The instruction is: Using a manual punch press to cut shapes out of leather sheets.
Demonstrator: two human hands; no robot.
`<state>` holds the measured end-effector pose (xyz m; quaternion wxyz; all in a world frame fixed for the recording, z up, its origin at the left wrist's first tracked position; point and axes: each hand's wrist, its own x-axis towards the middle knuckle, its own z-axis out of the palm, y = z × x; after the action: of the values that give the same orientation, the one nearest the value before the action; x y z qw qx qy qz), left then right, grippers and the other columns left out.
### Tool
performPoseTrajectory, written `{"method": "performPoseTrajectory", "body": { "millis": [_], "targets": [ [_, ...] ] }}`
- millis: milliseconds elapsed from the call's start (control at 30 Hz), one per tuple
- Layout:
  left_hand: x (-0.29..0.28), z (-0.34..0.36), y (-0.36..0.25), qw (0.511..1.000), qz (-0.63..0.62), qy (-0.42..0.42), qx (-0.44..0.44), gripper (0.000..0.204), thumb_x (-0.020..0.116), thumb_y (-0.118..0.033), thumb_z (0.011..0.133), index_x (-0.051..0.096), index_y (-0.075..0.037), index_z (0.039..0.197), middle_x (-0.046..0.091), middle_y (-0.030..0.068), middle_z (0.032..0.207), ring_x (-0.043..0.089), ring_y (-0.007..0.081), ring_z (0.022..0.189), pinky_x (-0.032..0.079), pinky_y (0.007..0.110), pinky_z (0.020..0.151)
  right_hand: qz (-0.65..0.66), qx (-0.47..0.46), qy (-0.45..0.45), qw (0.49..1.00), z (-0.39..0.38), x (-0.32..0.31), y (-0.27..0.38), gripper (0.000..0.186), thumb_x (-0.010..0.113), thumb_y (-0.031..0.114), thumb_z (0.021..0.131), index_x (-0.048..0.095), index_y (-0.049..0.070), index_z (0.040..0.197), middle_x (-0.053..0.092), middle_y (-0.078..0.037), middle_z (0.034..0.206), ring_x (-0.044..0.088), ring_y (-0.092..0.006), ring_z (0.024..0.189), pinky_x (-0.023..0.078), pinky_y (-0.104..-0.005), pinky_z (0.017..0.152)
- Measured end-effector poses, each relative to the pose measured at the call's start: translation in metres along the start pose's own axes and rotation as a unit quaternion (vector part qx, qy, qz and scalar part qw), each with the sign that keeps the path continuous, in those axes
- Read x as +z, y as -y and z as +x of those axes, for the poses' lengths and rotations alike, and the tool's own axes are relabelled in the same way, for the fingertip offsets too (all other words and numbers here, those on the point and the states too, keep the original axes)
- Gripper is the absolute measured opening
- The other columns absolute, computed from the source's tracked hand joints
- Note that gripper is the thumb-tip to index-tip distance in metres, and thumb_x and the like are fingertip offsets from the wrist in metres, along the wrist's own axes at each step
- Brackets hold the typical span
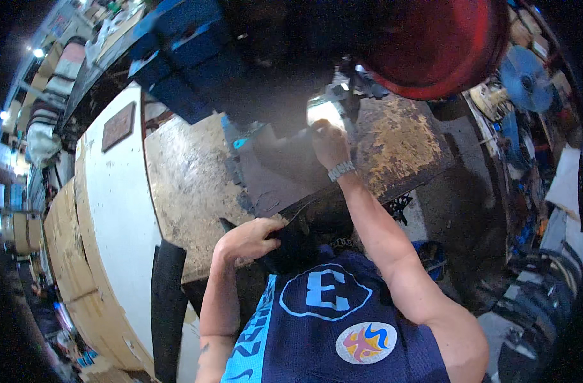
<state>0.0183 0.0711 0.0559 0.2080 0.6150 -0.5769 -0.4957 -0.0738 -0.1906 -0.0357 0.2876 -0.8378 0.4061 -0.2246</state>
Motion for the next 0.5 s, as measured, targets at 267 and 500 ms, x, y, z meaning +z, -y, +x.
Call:
{"method": "performPoseTrajectory", "body": {
  "millis": [267,500],
  "targets": [
    [0.009,-0.017,-0.024,0.990,-0.037,-0.034,-0.135,0.028,0.061,-0.009,0.083,0.062,0.004,0.107,0.067,0.0230,0.094,0.065,0.0296,0.089,0.049,0.039,0.081,0.305,0.223,-0.120,0.918,0.030,-0.092,-0.105,0.019,0.069,0.015,0.089,0.068,-0.003,0.093,0.069,-0.006,0.078,0.064,-0.0116,0.064,0.052,-0.0287,0.058],
    [0.020,-0.012,-0.053,0.985,-0.009,-0.040,-0.168,0.031,0.063,-0.011,0.082,0.060,0.004,0.109,0.066,0.0213,0.090,0.063,0.0288,0.083,0.049,0.040,0.077,0.020,0.138,-0.175,0.975,0.146,-0.084,-0.196,0.035,0.071,0.034,0.087,0.069,0.000,0.093,0.071,-0.015,0.081,0.067,-0.0229,0.066,0.054,-0.0386,0.061]
  ]
}}
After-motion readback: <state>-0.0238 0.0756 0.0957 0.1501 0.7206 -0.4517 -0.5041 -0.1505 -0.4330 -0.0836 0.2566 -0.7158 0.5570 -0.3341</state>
